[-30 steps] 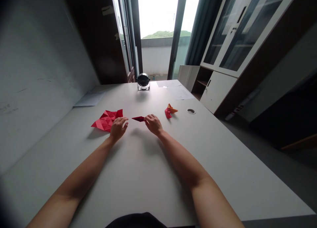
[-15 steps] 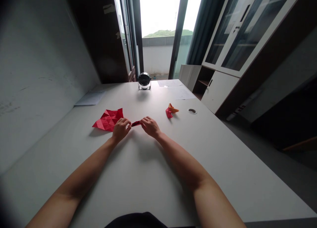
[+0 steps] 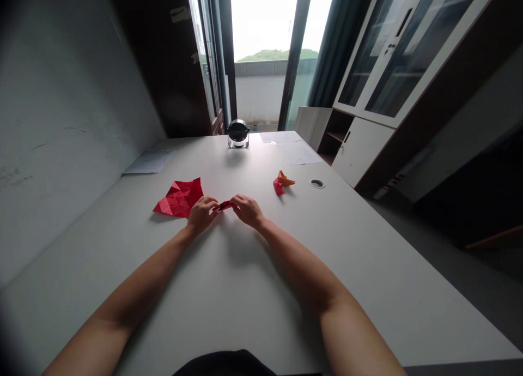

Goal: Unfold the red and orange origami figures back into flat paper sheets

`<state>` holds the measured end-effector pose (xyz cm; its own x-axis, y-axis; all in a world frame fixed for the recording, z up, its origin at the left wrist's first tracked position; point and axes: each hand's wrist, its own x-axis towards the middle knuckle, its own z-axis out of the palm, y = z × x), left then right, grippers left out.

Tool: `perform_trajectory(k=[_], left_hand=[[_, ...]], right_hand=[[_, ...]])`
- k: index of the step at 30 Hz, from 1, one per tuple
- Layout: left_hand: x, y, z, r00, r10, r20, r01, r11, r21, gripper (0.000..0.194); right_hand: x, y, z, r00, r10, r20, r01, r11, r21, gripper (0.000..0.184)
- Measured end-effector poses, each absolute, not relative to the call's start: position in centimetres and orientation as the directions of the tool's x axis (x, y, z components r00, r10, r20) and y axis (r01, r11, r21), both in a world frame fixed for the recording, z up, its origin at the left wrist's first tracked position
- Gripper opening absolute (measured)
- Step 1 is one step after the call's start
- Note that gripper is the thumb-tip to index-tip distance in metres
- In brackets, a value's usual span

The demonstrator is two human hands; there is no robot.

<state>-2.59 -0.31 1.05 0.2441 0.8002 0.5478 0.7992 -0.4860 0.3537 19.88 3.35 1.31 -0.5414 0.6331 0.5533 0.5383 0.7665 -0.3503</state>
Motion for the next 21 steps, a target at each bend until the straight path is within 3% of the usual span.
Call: perform_trajectory(k=[3,6,9,13,15,18,21], left_hand=[[-2.4,-0.4,1.1,0.238,0.812,0.533,0.777,-0.488,0.397,0.012],[-1.9,-0.6,1.3,0.223,0.826,0.518,0.763,-0.479,0.435,0.012],[-1.3,-0.7,1.1,0.159,0.855,0.493,0.685,-0.456,0.569,0.011],[-0.7,-0.1,0.2,-0.001,0.936,0.351,0.328,-0.332,0.885,0.013],[-0.6,0.2,0.0,-0.049,0.968,0.247,0.100,-0.242,0.965,0.017],[-0.5,0.2,0.3,-0.047,0.993,0.108,-0.186,-0.115,0.976,0.020],[-0.4,0.0,0.8,0.009,0.999,0.037,-0.341,-0.031,0.940,0.023]], right_hand=[[19.7,3.0,1.4,-0.532,0.658,0.533,0.528,0.750,-0.398,0.010],[19.5,2.8,1.2,-0.500,0.697,0.514,0.534,0.715,-0.451,0.018],[19.4,3.0,0.9,-0.472,0.726,0.499,0.574,0.684,-0.451,0.018],[19.5,3.2,0.7,-0.503,0.717,0.482,0.593,0.692,-0.412,0.014],[19.6,3.3,0.5,-0.522,0.706,0.479,0.587,0.705,-0.399,0.015],[19.5,3.3,0.3,-0.526,0.705,0.475,0.583,0.706,-0.402,0.018],[19.5,3.3,0.2,-0.518,0.709,0.479,0.579,0.702,-0.414,0.020]])
